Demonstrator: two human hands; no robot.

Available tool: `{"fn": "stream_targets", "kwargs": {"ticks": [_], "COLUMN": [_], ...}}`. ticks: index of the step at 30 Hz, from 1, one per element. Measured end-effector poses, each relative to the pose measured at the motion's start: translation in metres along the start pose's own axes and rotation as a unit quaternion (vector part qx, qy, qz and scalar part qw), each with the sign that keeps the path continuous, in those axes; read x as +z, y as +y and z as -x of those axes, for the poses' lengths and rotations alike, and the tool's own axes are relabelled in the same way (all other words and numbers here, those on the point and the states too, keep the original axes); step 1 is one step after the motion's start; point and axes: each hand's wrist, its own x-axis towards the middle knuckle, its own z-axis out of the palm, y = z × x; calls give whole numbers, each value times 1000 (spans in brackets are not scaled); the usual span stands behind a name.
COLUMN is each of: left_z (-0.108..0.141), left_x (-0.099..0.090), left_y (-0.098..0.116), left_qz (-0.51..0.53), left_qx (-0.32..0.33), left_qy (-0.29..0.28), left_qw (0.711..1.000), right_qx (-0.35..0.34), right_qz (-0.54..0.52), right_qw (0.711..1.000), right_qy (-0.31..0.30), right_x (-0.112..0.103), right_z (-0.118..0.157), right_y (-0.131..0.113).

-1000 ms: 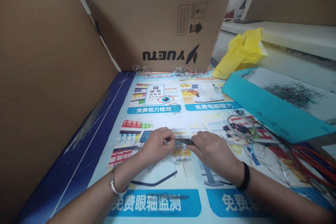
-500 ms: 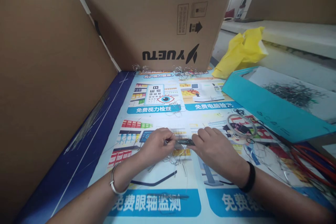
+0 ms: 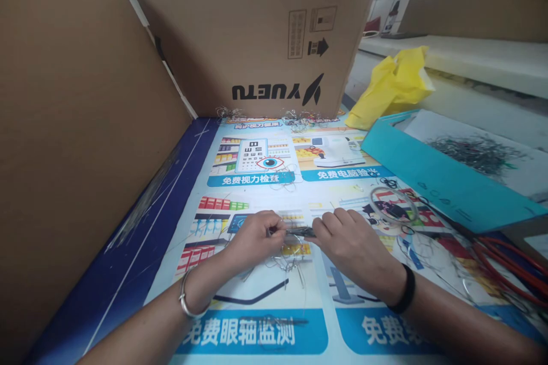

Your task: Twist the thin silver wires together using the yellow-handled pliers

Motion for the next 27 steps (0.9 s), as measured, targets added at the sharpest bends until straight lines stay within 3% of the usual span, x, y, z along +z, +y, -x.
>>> {"fn": "stream_targets", "kwargs": {"ticks": [12,21,27], "left_z": [0,0,0], "left_x": [3,2,4], "left_y": [2,2,2], "left_qz": [-19,8,19], "left_qx": [15,11,11], "left_qy": [39,34,69], "left_qw": [999,999,997], "right_qx": [7,13,45], "right_qz": [-32,-54,-58], "right_qw": [999,998,997], "right_qy": [4,8,17], "right_x": [-2,-1,-3], "right_z": [-1,-2,-2], "right_y": [0,0,-3]}}
